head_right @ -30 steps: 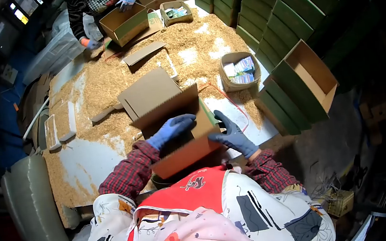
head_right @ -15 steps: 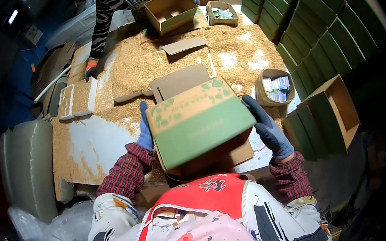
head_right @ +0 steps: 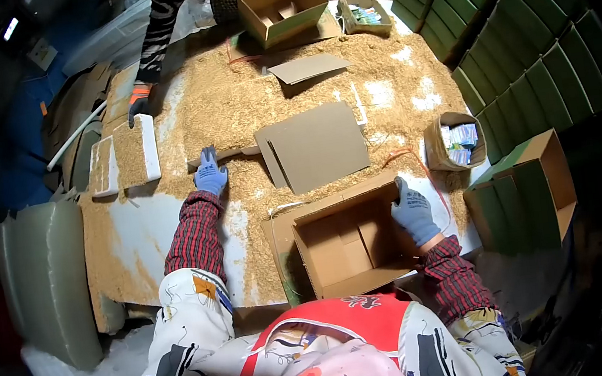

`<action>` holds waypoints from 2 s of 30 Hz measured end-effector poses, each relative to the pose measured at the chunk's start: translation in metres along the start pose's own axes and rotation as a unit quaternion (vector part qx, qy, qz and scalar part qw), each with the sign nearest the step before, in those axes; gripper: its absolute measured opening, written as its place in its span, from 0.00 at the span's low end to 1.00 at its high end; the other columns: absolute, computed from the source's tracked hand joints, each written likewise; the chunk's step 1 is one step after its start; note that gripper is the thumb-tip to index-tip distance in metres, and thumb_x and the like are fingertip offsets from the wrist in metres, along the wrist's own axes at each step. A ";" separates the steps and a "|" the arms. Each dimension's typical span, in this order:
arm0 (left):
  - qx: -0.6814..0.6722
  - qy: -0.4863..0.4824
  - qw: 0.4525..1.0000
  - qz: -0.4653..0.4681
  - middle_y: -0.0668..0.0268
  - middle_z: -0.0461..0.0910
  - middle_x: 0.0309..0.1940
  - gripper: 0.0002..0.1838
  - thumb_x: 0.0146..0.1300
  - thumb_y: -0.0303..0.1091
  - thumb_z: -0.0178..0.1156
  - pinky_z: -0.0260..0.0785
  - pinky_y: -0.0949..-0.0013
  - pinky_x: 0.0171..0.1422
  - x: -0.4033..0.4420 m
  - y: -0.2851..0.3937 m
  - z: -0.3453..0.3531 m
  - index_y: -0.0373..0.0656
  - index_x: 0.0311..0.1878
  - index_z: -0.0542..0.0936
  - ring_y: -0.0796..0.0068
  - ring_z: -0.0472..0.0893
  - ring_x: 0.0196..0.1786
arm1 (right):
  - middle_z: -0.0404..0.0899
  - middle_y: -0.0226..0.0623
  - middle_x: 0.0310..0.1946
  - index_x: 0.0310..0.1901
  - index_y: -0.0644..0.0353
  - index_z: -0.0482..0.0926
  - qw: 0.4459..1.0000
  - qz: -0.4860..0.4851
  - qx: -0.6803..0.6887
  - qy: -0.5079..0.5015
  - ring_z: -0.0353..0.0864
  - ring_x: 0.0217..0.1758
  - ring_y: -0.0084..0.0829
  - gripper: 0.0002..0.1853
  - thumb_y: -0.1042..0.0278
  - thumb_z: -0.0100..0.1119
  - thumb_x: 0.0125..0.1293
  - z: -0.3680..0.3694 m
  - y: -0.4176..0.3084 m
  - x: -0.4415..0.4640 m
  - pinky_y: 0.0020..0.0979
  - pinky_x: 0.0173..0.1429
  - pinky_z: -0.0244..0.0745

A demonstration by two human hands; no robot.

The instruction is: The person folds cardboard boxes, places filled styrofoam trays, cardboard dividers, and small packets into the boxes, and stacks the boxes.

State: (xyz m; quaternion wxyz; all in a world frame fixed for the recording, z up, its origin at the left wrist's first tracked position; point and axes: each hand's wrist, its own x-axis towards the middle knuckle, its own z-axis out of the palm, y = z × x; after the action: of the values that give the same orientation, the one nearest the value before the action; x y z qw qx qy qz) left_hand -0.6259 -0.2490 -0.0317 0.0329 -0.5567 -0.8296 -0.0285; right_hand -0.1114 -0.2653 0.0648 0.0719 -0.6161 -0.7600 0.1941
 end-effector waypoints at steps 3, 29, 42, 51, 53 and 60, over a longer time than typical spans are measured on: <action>-0.026 -0.006 1.000 0.006 0.56 0.67 0.63 0.29 0.63 0.50 0.53 0.69 0.54 0.55 -0.006 -0.010 -0.007 0.46 0.65 0.70 0.56 0.77 0.54 | 0.79 0.53 0.49 0.64 0.56 0.66 1.000 0.015 0.019 -0.005 0.80 0.49 0.51 0.30 0.65 0.56 0.57 -0.005 0.003 -0.006 0.44 0.54 0.74; 0.012 0.034 0.996 -0.080 0.53 0.52 0.75 0.39 0.69 0.65 0.39 0.34 0.45 0.78 -0.093 -0.037 -0.008 0.50 0.75 0.53 0.49 0.51 0.76 | 0.76 0.49 0.54 0.62 0.58 0.70 0.999 0.001 0.048 0.008 0.77 0.56 0.46 0.29 0.69 0.60 0.56 0.001 0.017 -0.003 0.38 0.60 0.72; -0.607 0.122 0.668 -0.413 0.61 0.80 0.42 0.22 0.61 0.43 0.60 0.71 0.54 0.53 -0.252 -0.152 0.048 0.43 0.55 0.76 0.61 0.79 0.47 | 0.78 0.49 0.53 0.62 0.56 0.70 1.000 0.023 -0.010 0.004 0.78 0.54 0.47 0.28 0.67 0.58 0.58 -0.007 -0.003 -0.006 0.41 0.57 0.73; -0.807 0.057 0.370 -0.457 0.58 0.77 0.53 0.30 0.58 0.45 0.61 0.75 0.52 0.54 -0.220 -0.109 -0.022 0.45 0.62 0.71 0.57 0.79 0.52 | 0.79 0.56 0.46 0.59 0.60 0.70 0.997 0.063 0.028 0.024 0.80 0.48 0.52 0.27 0.65 0.57 0.57 -0.002 0.019 -0.011 0.46 0.54 0.73; -0.780 0.077 0.448 -0.431 0.59 0.75 0.57 0.31 0.60 0.43 0.63 0.73 0.56 0.58 -0.210 -0.077 -0.044 0.44 0.65 0.68 0.58 0.77 0.57 | 0.79 0.56 0.45 0.60 0.60 0.69 0.997 0.065 0.007 0.027 0.79 0.48 0.53 0.27 0.64 0.55 0.57 0.004 0.018 -0.008 0.46 0.54 0.73; -0.929 -0.049 0.247 -0.271 0.51 0.71 0.63 0.30 0.68 0.43 0.53 0.64 0.52 0.70 -0.223 -0.009 -0.140 0.35 0.68 0.64 0.52 0.74 0.62 | 0.69 0.52 0.63 0.65 0.67 0.65 0.984 0.038 0.163 0.065 0.67 0.68 0.44 0.31 0.63 0.59 0.63 0.016 0.031 -0.012 0.35 0.70 0.61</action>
State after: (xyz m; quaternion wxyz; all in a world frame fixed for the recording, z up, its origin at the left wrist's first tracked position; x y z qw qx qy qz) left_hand -0.5470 -0.4701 0.0885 -0.5574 0.0557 -0.3308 -0.7594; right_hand -0.0857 -0.2754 0.0399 0.2136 -0.6358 -0.6880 0.2772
